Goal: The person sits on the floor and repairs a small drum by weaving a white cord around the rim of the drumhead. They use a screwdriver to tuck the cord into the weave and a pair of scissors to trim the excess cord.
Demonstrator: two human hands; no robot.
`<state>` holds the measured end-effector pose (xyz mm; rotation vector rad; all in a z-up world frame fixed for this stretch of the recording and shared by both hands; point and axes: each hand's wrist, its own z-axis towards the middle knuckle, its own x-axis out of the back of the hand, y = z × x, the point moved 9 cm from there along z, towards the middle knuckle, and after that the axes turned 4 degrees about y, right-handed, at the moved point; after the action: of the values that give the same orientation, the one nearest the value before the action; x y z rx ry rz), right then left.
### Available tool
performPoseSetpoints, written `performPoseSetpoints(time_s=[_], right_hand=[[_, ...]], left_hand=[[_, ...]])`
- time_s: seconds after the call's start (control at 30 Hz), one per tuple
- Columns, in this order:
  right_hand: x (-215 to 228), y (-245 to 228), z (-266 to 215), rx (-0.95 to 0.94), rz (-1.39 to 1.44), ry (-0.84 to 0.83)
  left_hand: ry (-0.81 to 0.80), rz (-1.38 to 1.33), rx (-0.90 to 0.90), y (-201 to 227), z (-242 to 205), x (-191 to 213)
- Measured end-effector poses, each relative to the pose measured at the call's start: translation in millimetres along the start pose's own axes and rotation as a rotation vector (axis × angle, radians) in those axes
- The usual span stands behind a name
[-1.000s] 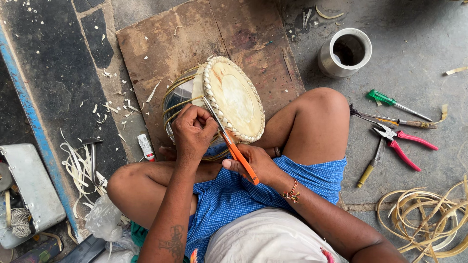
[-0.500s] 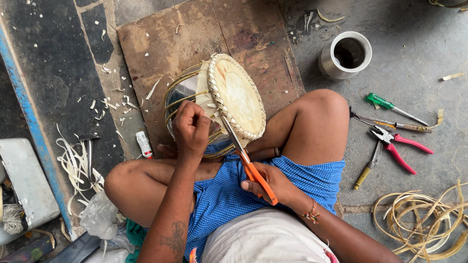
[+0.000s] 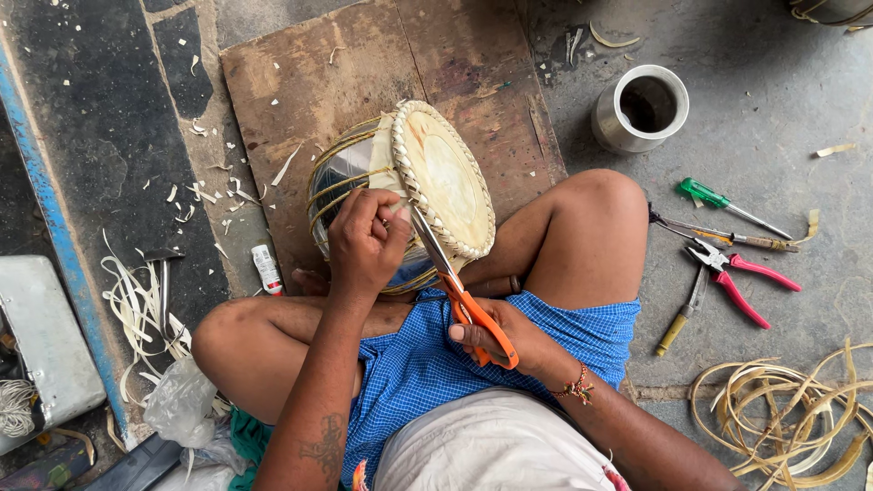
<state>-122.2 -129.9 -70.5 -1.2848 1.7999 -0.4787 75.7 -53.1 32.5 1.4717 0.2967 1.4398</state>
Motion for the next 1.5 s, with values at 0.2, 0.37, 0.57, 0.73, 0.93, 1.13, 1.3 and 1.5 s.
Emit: performPoseSetpoints(time_s=[0.2, 0.37, 0.57, 0.73, 0.93, 1.13, 1.3, 1.5], right_hand=[[3, -1, -4, 0.035, -0.074, 0.033], [9, 5, -8, -0.063, -0.194, 0.1], [-1, -5, -6, -0.014, -0.107, 0.015], [-7, -9, 4, -0.017, -0.075, -0.014], [-11, 4, 13, -0.036, -0.09, 0.059], [-9, 17, 20, 0.019, -0.203, 0.088], [-14, 19, 16, -0.038, -0.101, 0.064], [-12, 4, 7, 0.0, -0.069, 0.08]], left_hand=[[-0.001, 0.137, -0.103, 23, -1, 0], [0.006, 0.096, 0.042, 14, 5, -1], [-0.103, 0.146, 0.216, -3, 10, -4], [-0.246, 0.112, 0.217, -7, 14, -6], [-0.258, 0.106, 0.199, -11, 16, -1], [-0.188, 0.029, 0.191, -14, 12, 4], [0.032, -0.027, 0.206, -21, 16, 13], [0.178, -0.137, 0.146, -18, 14, 20]])
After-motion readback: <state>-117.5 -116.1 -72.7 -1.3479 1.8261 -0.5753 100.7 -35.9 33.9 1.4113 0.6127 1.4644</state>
